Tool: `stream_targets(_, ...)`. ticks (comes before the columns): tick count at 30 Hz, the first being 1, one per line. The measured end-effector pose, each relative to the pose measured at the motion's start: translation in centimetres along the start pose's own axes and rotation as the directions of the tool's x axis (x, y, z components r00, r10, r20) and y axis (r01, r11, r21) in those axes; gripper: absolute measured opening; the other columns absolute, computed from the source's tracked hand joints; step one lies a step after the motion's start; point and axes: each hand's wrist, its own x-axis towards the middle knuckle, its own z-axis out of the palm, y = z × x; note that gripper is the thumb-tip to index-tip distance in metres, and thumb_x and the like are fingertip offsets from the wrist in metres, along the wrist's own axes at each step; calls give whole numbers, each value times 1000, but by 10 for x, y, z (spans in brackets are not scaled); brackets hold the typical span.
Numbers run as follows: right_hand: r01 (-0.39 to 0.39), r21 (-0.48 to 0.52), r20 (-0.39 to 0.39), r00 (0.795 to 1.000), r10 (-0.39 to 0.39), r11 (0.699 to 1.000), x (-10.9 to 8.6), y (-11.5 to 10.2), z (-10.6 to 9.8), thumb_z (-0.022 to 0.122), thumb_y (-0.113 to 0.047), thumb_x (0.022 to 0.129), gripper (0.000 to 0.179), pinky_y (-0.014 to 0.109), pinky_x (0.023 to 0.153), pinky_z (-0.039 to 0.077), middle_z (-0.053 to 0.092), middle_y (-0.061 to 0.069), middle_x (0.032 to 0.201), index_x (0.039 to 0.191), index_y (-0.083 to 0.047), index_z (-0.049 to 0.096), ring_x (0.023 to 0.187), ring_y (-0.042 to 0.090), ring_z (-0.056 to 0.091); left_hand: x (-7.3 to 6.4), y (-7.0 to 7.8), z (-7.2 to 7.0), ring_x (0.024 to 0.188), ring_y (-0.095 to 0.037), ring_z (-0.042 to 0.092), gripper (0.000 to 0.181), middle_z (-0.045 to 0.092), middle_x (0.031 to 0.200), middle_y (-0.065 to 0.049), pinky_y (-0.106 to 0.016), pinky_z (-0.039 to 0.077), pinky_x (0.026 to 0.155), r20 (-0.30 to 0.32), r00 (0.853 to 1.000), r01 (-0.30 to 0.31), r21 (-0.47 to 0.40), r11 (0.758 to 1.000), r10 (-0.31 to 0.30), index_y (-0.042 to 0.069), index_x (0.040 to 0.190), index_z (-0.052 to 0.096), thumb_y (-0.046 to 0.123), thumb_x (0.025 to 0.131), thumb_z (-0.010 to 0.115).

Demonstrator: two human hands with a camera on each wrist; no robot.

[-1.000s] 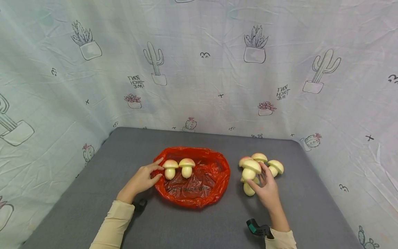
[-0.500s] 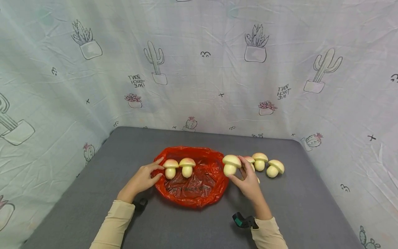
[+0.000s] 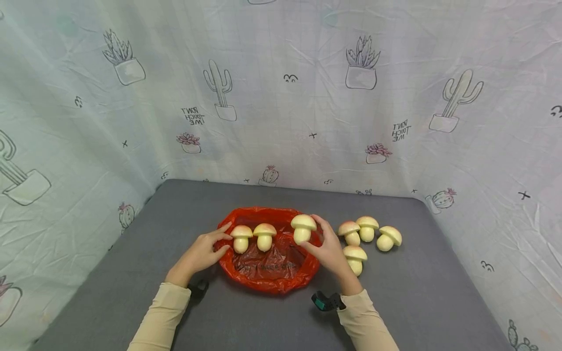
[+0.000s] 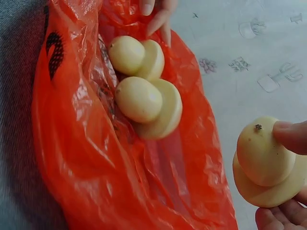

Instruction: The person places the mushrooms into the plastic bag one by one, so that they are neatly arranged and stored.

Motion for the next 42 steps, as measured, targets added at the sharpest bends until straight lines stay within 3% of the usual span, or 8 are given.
stream_targets(4,-17,-8,19,1000,17,1000,6,1,8,70,-7,84,77,48,109,31,35,21,145,147,0,26,135,36,34,-1,1,0,122,-34,53,23,47,143,-14,-46,46,96,0,1000,8,-2,1000,-8,0,107,68,11,87,65)
stream_targets(7,-37,-31,29,999,38,999,12,2,15,72,-11,83,78,52,108,32,37,21,143,146,-1,28,134,37,35,-1,1,0,122,-34,54,23,47,143,-14,-46,47,95,-1,1000,8,3,1000,-8,1,107,68,10,87,65)
stream_targets(24,-169,-226,67,980,189,959,30,15,34,72,-25,84,81,51,106,36,34,22,147,146,1,28,136,37,35,-1,0,3,120,-32,55,22,46,144,-13,-44,48,93,2,1000,18,-2,1000,-18,3,107,69,11,87,65)
stream_targets(38,-151,-340,55,982,180,928,33,24,44,75,-19,81,79,53,99,41,40,23,143,144,2,33,125,37,46,0,2,2,121,-33,54,22,48,142,-14,-45,47,96,-6,1000,4,-4,1000,-4,1,106,69,10,87,65)
stream_targets(42,-78,-381,51,993,106,921,32,27,46,76,-25,81,78,54,95,42,44,27,137,140,6,36,120,41,48,0,2,2,121,-33,54,22,48,142,-14,-46,46,96,-6,1000,7,-6,1000,-7,0,106,69,10,86,65)
